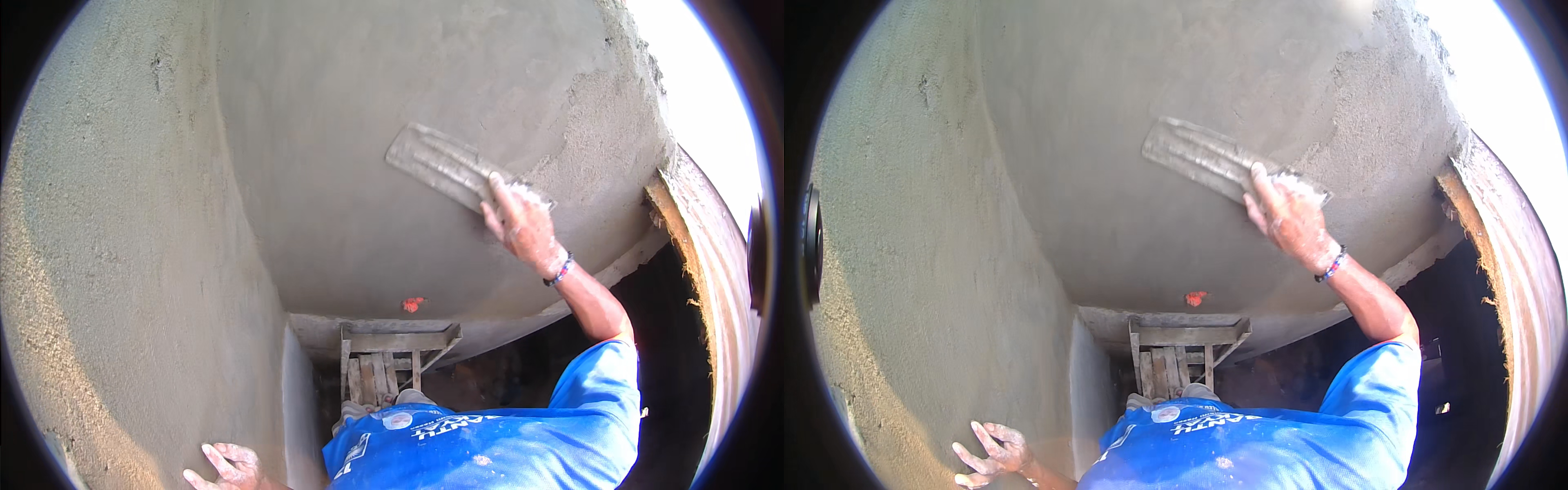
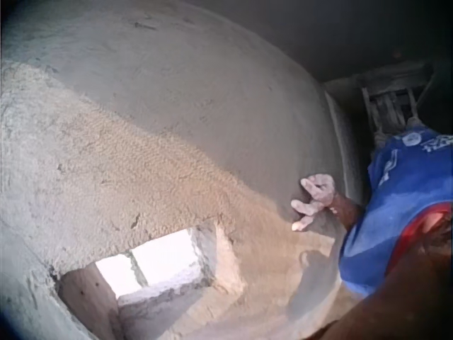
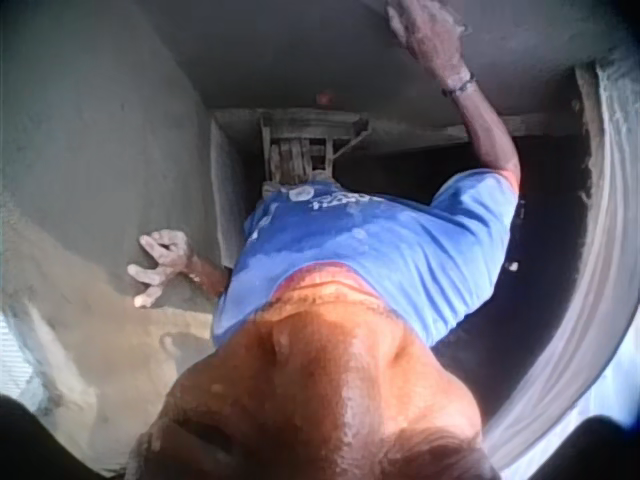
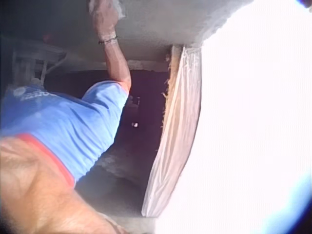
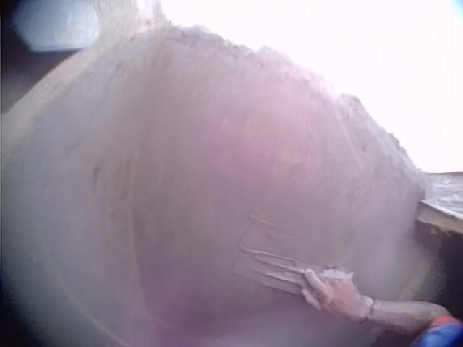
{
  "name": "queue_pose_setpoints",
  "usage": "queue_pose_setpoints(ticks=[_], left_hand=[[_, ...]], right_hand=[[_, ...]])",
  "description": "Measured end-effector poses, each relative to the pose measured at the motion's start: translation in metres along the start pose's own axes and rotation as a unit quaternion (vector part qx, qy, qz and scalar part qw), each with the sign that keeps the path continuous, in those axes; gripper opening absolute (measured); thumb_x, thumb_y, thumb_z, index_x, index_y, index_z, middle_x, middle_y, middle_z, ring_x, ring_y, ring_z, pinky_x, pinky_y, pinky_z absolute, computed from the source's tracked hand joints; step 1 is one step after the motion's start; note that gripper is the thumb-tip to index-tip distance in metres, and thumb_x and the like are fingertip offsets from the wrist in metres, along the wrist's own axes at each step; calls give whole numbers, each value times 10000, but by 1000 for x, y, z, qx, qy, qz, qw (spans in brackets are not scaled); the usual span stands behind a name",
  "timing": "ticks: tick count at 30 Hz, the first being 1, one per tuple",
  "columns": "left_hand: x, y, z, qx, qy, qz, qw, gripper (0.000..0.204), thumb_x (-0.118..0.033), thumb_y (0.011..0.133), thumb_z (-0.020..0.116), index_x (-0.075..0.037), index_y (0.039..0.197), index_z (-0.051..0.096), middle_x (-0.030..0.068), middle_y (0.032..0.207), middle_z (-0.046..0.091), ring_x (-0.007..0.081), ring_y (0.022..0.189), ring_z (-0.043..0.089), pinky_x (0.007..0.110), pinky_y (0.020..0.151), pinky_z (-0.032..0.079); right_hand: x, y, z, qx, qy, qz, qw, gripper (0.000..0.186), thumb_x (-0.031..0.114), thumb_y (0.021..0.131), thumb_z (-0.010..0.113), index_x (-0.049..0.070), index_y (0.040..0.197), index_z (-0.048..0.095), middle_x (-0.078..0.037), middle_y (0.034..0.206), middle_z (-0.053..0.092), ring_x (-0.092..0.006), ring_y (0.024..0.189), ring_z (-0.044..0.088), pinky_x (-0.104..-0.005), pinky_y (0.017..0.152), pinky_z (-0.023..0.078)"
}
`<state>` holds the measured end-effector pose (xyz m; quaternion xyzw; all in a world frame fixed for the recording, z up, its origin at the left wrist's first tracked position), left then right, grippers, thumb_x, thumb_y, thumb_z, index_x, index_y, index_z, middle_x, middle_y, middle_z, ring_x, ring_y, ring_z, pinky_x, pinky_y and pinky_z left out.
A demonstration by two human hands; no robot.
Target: The person plasters a concrete wall using a trowel. They apply wet plaster onto the wall surface and smooth it over several areas, including a corner, while standing on a wooden structure.
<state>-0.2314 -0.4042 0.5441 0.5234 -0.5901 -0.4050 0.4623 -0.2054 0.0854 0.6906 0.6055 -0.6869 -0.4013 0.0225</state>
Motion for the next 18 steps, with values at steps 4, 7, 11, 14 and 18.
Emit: queue_pose_setpoints(ticks=[4,7,11,14,18], left_hand=[[-8,9,-8,-70,-26,27,997,179,-284,965,616,-197,1082,719,159,1397,536,451,1470,153,631,1105,191],[-4,5,-7,-83,-28,14,996,166,-276,953,632,-210,1072,725,153,1375,559,446,1465,167,628,1094,203],[-3,5,-9,-75,-15,12,997,166,-283,935,654,-230,1076,725,136,1395,541,450,1454,187,631,1094,202],[-5,2,-9,-74,-16,9,997,171,-286,926,665,-238,1078,726,126,1408,528,455,1449,190,639,1089,198],[-3,6,-15,-99,-36,6,994,164,-288,930,653,-240,1066,730,123,1409,528,456,1451,179,647,1088,180]], right_hand=[[29,-76,76,240,24,28,970,459,260,883,703,21,1254,580,-172,875,682,-337,782,688,-423,657,564],[13,-45,4,74,69,-27,995,447,302,891,687,44,1243,589,-148,900,693,-324,692,682,-423,640,572],[-135,32,-136,-148,97,218,960,414,285,938,645,32,1262,595,-139,948,721,-178,727,696,-320,641,564],[-158,43,-137,-156,62,176,970,401,305,964,620,63,1283,589,-97,847,719,-167,680,684,-323,619,560],[-36,-39,-8,-135,51,4,990,488,210,863,720,-6,1270,560,-185,911,690,-303,719,688,-377,642,564]])
Point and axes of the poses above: each hand's wrist, its own y-axis towards the middle knuckle, its own z-axis out of the palm, x = y × z, the point moved 10 cm from there along y, towards the middle knuckle
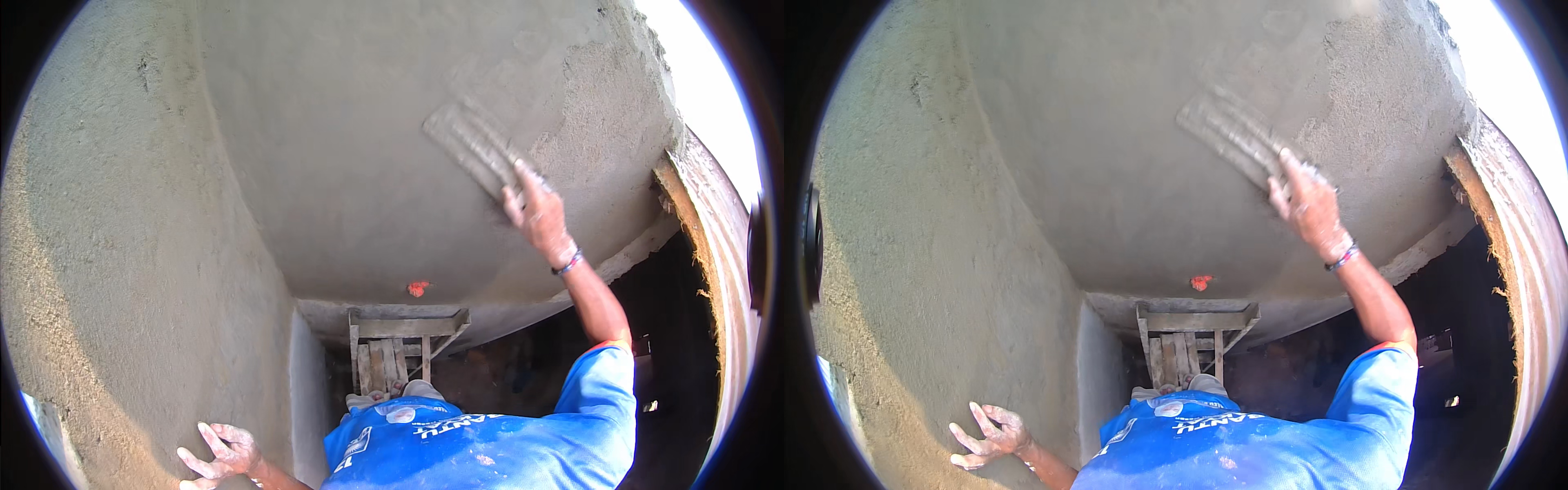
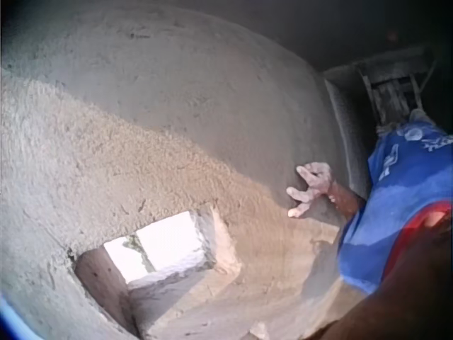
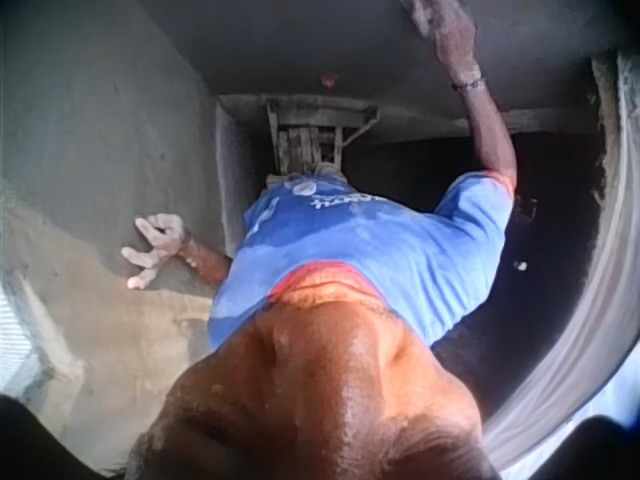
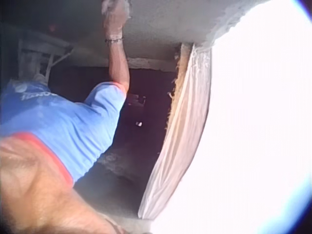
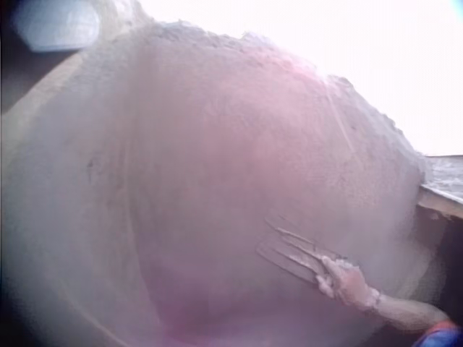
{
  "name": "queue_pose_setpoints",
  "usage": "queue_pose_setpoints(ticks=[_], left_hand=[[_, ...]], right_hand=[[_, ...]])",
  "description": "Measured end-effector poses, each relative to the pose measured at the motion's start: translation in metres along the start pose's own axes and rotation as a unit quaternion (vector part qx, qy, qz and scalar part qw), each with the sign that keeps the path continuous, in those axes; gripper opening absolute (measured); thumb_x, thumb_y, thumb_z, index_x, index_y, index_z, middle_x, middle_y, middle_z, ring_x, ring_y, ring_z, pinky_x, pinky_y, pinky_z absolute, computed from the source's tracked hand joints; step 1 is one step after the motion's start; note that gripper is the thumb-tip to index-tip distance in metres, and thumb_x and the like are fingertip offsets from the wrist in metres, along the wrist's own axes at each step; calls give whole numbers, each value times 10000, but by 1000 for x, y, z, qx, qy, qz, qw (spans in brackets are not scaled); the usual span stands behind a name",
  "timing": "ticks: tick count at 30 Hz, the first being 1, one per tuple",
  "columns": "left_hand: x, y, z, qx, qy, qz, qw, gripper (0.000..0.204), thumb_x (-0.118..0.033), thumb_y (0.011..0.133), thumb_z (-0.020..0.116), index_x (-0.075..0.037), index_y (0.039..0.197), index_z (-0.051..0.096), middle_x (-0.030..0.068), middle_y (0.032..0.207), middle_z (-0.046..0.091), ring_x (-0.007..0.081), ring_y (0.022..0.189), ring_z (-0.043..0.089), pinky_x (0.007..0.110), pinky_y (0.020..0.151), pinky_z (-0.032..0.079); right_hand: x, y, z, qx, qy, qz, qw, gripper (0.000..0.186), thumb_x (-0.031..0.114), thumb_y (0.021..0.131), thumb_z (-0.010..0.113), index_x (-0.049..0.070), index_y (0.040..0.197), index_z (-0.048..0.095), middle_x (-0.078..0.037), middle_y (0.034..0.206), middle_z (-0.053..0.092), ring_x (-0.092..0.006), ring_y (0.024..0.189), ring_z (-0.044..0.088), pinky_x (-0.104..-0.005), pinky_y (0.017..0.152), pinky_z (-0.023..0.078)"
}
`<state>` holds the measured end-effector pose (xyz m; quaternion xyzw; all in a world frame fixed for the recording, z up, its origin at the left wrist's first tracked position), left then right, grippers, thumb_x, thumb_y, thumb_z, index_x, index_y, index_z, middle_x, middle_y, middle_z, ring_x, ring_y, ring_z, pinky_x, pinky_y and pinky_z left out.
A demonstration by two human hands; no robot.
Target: The person plasters a concrete wall using a trowel. They apply wet plaster onto the wall surface and smooth it over several areas, including a corner, while standing on a wooden structure.
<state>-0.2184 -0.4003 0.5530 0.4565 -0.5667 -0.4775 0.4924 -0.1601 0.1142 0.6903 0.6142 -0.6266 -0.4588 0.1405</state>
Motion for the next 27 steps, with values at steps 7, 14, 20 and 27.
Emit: queue_pose_setpoints(ticks=[7,14,20,27], left_hand=[[5,-12,8,29,-1,5,1000,161,-293,942,636,-223,1052,731,153,1399,536,452,1464,156,630,1102,158],[4,-7,7,38,-6,3,999,155,-271,938,643,-217,1055,727,168,1388,542,463,1470,137,639,1107,138],[2,-13,7,38,-6,2,999,157,-260,946,631,-204,1063,719,172,1385,547,465,1468,142,633,1110,148],[2,-10,9,37,13,-4,999,168,-274,975,597,-206,1094,694,168,1366,562,473,1460,164,632,1110,154]], right_hand=[[77,-113,89,375,66,-8,925,489,341,932,623,28,1293,520,-174,814,677,-334,630,684,-451,548,557],[-65,159,-125,-93,-9,102,990,375,278,944,621,30,1224,602,-171,841,700,-206,663,705,-367,565,556],[47,26,29,142,-60,-44,987,419,273,904,659,49,1239,543,-136,711,652,-298,608,665,-411,555,542],[54,58,2,147,19,-41,988,369,273,920,631,54,1207,557,-162,723,659,-339,560,642,-441,525,535]])
Point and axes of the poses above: each hand's wrist, its own y-axis towards the middle knuckle, its own z-axis out of the palm, x = y × z, the point moved 10 cm from there along y, towards the middle knuckle
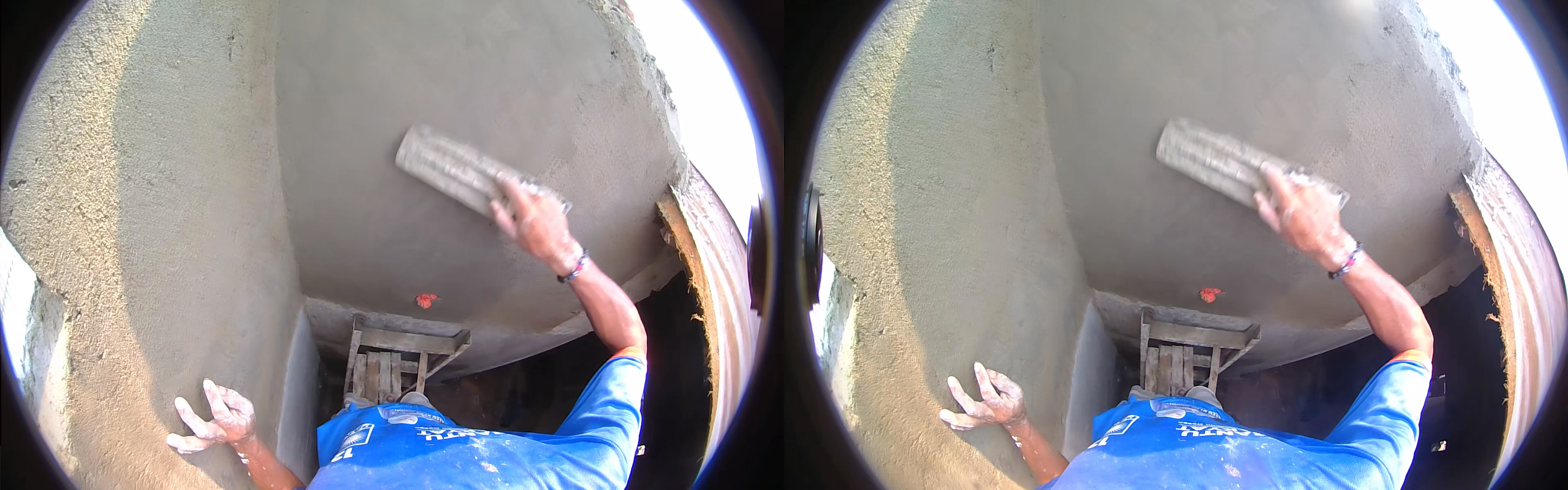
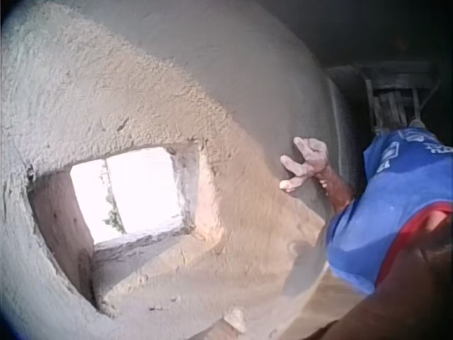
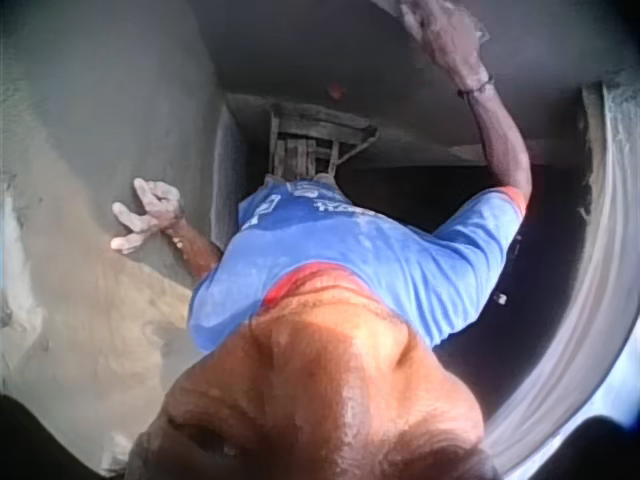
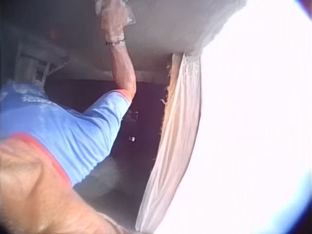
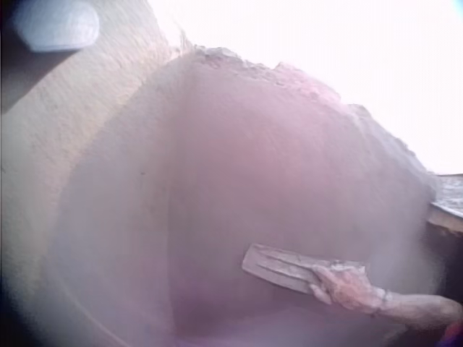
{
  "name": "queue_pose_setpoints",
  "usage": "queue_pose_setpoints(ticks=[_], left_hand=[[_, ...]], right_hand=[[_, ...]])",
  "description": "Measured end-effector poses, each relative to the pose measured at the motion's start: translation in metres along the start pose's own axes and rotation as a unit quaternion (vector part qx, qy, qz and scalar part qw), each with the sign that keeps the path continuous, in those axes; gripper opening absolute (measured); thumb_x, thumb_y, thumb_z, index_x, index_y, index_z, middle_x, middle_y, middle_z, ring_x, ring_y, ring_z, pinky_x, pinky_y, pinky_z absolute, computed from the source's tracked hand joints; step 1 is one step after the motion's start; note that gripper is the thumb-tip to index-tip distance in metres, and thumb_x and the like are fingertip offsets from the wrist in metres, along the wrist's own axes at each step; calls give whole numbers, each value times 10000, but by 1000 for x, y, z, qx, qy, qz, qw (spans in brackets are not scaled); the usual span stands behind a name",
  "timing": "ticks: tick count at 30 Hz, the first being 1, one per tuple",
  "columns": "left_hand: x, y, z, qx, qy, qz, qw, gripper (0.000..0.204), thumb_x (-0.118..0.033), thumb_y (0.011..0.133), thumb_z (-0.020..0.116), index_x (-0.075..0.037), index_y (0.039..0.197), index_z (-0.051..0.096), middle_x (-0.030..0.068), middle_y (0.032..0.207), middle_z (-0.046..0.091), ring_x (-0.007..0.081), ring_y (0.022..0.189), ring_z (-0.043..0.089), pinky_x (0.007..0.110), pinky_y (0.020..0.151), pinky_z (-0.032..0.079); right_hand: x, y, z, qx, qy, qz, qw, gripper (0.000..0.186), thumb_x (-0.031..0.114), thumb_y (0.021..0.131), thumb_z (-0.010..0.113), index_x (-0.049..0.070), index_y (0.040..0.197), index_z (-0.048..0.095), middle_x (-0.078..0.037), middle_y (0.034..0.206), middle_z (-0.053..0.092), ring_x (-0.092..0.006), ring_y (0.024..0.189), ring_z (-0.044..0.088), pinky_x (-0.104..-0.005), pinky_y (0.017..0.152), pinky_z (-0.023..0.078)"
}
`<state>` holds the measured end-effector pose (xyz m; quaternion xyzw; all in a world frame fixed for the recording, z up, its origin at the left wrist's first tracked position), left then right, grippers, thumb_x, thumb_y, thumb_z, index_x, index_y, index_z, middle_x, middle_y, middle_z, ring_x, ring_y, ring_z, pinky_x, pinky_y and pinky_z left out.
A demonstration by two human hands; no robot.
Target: The person plasters a concrete wall using a trowel. They apply wet plaster onto the wall surface and smooth it over several areas, including a corner, while standing on a wooden structure.
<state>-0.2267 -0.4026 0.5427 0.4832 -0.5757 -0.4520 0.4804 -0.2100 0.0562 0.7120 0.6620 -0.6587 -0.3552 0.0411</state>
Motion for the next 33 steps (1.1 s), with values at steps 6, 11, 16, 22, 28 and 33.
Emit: queue_pose_setpoints(ticks=[6,11,16,22,28,33], left_hand=[[-2,6,-5,-1,1,5,1000,171,-282,988,582,-200,1095,686,178,1386,534,476,1466,149,624,1117,135],[2,-2,-4,5,6,-1,1000,160,-268,988,582,-201,1082,693,176,1387,535,473,1468,146,622,1117,135],[0,6,0,-2,-29,-4,1000,156,-259,993,574,-201,1081,689,181,1370,553,473,1468,153,619,1110,162],[-3,6,-5,-3,0,0,1000,146,-240,980,596,-204,1097,675,176,1377,548,467,1475,142,617,1111,173],[1,5,-6,-2,9,9,1000,159,-264,995,569,-204,1111,660,181,1387,540,473,1481,118,632,1126,153],[0,5,-1,-1,-9,-5,1000,159,-262,996,565,-203,1109,660,182,1381,545,477,1478,117,625,1155,113]], right_hand=[[-76,93,-152,-258,-59,75,961,364,293,941,620,67,1221,572,-140,690,666,-267,580,679,-380,560,557],[45,31,44,28,-75,-23,997,371,262,931,609,3,1178,511,-152,650,643,-335,569,665,-439,524,543],[67,7,78,218,-17,-57,974,381,270,916,637,44,1204,530,-165,734,667,-352,633,675,-446,553,539],[-83,110,-153,-181,34,187,965,361,276,924,635,38,1192,593,-185,731,678,-359,688,686,-435,661,534],[22,77,-16,-64,-65,0,996,356,245,940,614,11,1190,514,-150,650,632,-330,560,650,-433,515,532],[76,39,69,202,-18,-57,977,334,263,934,608,38,1164,515,-167,664,640,-349,566,654,-454,512,529]])
Point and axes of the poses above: each hand's wrist, its own y-axis towards the middle knuckle, its own z-axis out of the palm, x = y × z, the point moved 10 cm from there along y, towards the middle knuckle
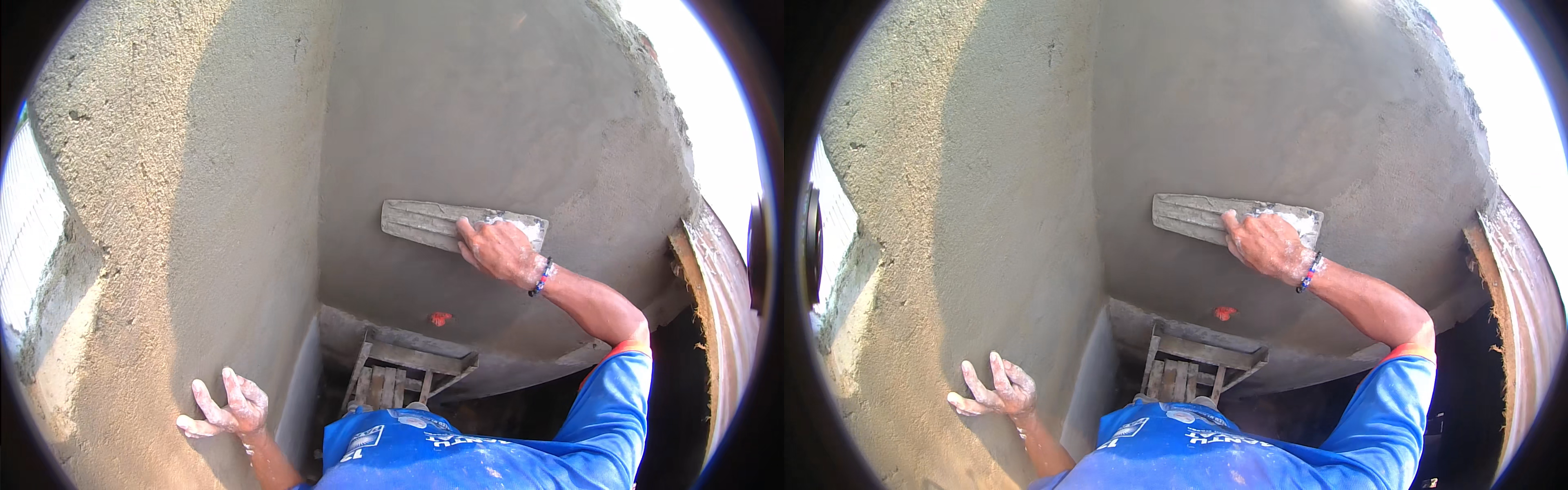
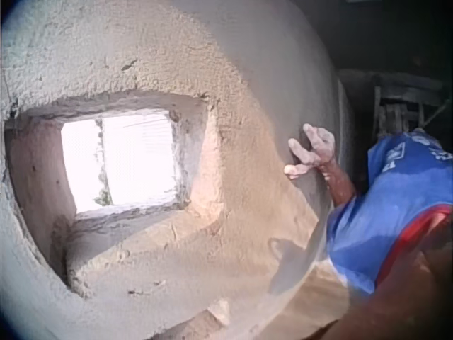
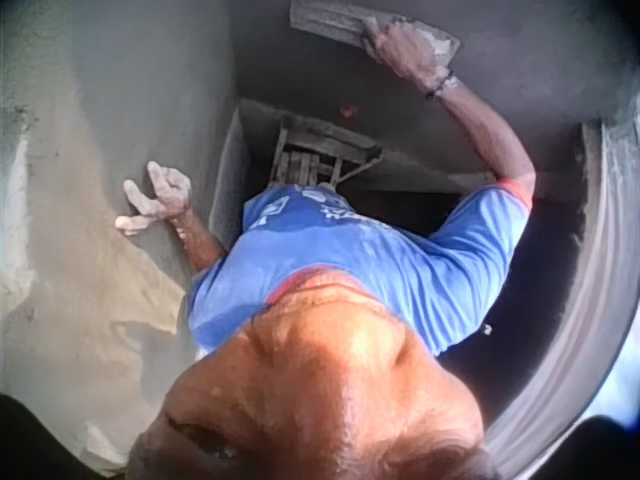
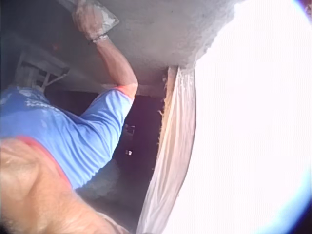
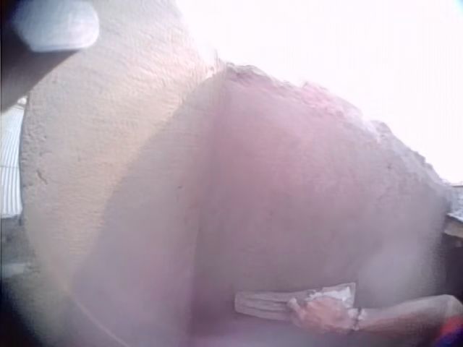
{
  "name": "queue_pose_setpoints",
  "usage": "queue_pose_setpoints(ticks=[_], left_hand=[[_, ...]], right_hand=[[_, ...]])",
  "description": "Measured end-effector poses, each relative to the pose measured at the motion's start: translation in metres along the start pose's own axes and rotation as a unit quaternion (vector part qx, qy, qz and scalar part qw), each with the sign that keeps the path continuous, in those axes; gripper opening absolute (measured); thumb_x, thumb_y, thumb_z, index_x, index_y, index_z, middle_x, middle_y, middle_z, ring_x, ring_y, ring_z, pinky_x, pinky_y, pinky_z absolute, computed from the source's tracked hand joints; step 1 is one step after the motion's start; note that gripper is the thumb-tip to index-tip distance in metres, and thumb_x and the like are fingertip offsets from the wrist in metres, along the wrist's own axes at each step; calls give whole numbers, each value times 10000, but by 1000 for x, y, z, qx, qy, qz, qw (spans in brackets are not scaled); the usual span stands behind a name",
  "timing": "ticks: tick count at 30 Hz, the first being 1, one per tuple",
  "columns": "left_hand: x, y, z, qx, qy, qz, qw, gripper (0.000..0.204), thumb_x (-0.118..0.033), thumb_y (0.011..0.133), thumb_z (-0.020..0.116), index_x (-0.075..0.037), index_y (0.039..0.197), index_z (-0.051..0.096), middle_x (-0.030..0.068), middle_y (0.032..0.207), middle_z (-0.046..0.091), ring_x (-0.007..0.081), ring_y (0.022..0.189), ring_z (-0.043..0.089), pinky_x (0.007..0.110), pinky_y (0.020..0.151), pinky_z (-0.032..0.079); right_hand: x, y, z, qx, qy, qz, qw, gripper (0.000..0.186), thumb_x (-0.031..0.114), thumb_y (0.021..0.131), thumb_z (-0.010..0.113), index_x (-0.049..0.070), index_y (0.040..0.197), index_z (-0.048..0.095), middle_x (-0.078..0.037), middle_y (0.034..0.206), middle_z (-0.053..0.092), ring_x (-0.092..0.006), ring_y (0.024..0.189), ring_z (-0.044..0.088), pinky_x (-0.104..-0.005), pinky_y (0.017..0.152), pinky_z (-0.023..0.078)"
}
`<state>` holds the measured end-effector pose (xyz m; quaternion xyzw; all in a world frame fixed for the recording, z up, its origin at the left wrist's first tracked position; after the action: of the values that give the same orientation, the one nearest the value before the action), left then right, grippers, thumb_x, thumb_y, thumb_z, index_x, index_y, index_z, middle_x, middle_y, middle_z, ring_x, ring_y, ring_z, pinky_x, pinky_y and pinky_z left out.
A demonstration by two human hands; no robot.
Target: The person plasters a concrete wall using a trowel. They apply wet plaster onto the wall surface and smooth it over several areas, including a corner, while standing on a wooden structure.
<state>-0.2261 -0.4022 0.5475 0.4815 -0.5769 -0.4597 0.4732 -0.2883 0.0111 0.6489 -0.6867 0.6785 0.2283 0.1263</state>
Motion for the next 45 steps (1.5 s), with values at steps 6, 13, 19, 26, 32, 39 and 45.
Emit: queue_pose_setpoints(ticks=[6,13,19,26,32,39,45], left_hand=[[-3,2,-2,3,1,-1,1000,152,-268,1001,562,-198,1069,678,183,1371,540,486,1476,101,639,1148,104],[7,-4,-4,4,22,-11,1000,155,-277,1001,565,-201,1082,674,171,1383,531,477,1478,106,658,1133,104],[-3,-4,3,-1,-15,-21,1000,160,-302,998,564,-219,1080,674,169,1353,564,468,1481,106,664,1133,100],[-2,-2,2,9,-7,-3,1000,159,-305,992,574,-216,1084,668,158,1398,508,478,1479,67,679,1089,130],[9,-6,-2,26,27,13,999,165,-312,995,571,-230,1107,659,151,1414,492,479,1478,70,680,1070,128],[2,-4,3,25,-6,-7,1000,142,-335,987,581,-250,1059,668,150,1392,516,455,1493,44,660,1104,100],[2,-5,4,22,3,0,1000,148,-336,990,575,-236,1039,672,156,1388,515,467,1488,48,676,1097,100]], right_hand=[[-144,6,-251,-394,4,154,906,332,271,953,585,27,1178,584,-225,793,689,-361,722,697,-434,686,548],[5,41,-35,-190,-52,23,980,342,224,940,589,2,1190,518,-151,613,625,-315,575,675,-427,493,540],[61,7,96,70,-21,-96,993,352,220,930,592,8,1199,513,-172,671,646,-320,572,677,-416,506,552],[-125,9,-221,-344,14,200,918,379,340,959,584,53,1206,603,-188,843,717,-308,756,716,-407,714,561],[14,45,-5,-154,-42,32,987,393,260,957,582,13,1252,501,-171,674,651,-333,571,673,-425,491,545],[125,-61,263,234,107,-114,960,436,159,888,547,-118,1218,478,-201,730,679,-361,669,700,-430,584,569],[106,-95,243,224,224,-2,949,525,390,871,592,-107,1037,607,-269,726,665,-400,770,695,-493,707,561]])
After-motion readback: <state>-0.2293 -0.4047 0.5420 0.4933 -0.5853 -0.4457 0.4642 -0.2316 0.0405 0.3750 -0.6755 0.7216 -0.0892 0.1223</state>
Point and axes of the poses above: each hand's wrist, its own y-axis towards the middle knuckle, its own z-axis out of the palm, x = y × z, the point moved 10 cm from there along y, towards the middle knuckle
